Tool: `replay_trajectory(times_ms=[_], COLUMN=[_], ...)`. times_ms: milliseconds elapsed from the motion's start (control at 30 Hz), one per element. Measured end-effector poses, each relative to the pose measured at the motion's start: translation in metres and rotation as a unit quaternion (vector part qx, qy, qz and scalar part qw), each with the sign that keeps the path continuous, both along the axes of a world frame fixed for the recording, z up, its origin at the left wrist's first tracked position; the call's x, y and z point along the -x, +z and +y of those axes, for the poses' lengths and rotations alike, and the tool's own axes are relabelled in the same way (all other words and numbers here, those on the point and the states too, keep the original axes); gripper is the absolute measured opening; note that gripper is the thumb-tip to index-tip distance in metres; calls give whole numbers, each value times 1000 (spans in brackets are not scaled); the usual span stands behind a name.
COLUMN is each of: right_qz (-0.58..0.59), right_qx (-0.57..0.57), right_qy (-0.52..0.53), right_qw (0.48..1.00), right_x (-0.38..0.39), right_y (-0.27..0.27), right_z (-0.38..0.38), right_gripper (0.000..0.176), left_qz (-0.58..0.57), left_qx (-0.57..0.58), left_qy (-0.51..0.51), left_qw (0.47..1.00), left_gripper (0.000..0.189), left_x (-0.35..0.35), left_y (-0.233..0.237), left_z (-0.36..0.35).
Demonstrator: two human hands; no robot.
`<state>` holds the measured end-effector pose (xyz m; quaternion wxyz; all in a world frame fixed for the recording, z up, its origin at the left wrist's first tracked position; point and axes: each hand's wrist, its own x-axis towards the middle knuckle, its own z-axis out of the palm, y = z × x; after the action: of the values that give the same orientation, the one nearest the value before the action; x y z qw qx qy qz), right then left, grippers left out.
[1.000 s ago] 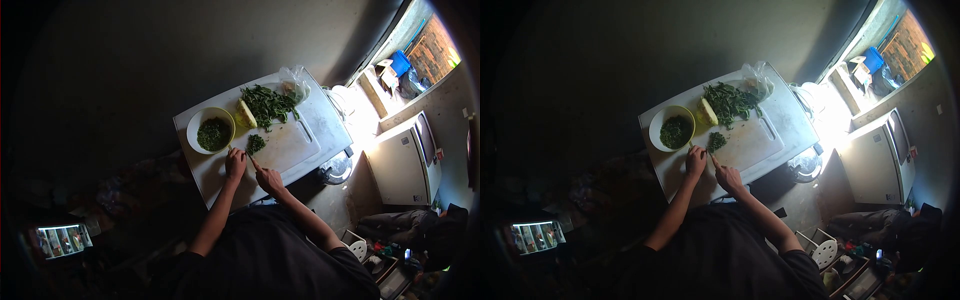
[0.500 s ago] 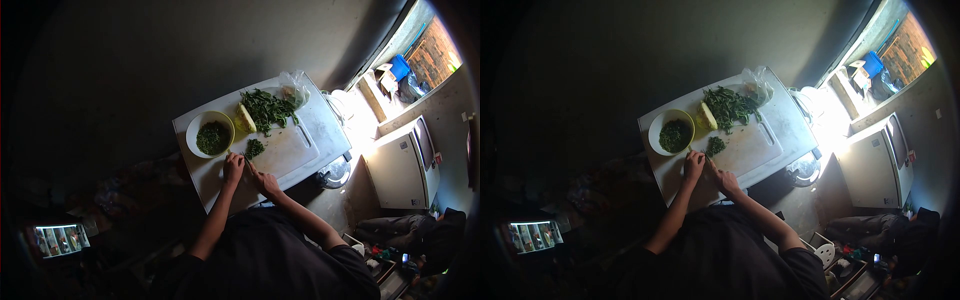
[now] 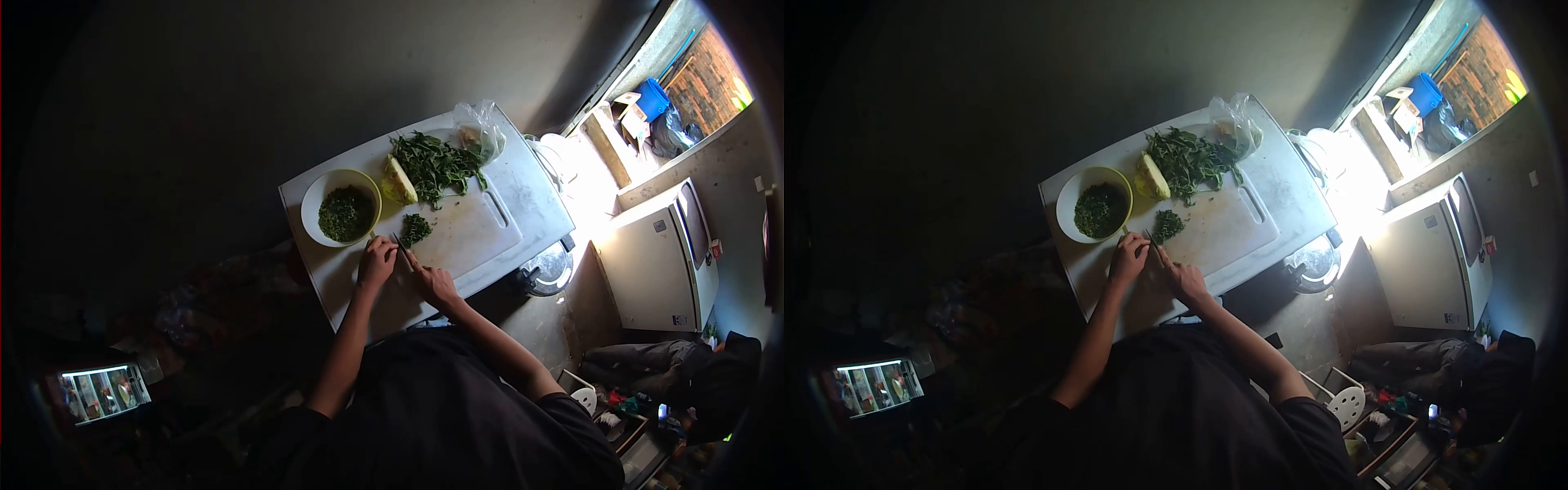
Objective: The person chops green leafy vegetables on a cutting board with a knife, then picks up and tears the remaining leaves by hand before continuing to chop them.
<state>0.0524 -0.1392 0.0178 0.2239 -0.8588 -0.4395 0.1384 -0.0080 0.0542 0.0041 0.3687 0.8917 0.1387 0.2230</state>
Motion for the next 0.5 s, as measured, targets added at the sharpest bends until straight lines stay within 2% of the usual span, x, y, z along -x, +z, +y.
replay_trajectory(times_ms=[33, 167, 300, 500], right_qz=[-6, -1, -2, 37], right_qx=[-12, -7, -16, 37], right_qy=[-2, -11, -11, -33], right_qw=[1000, 1000, 1000, 998], right_x=[1, 1, -4, 9], right_y=[0, 3, 14, 30], right_z=[-1, -7, -9, -12], right_gripper=[76, 71, 69, 65], left_qz=[-6, 35, 39, 11], left_qx=[8, 26, -20, -95], left_qy=[-27, -18, -3, 34], left_qw=[1000, 999, 999, 995], left_gripper=[8, 10, 8, 8], left_x=[2, 2, -6, -5], left_y=[-1, 5, 8, -1], left_z=[3, 4, 2, -7])
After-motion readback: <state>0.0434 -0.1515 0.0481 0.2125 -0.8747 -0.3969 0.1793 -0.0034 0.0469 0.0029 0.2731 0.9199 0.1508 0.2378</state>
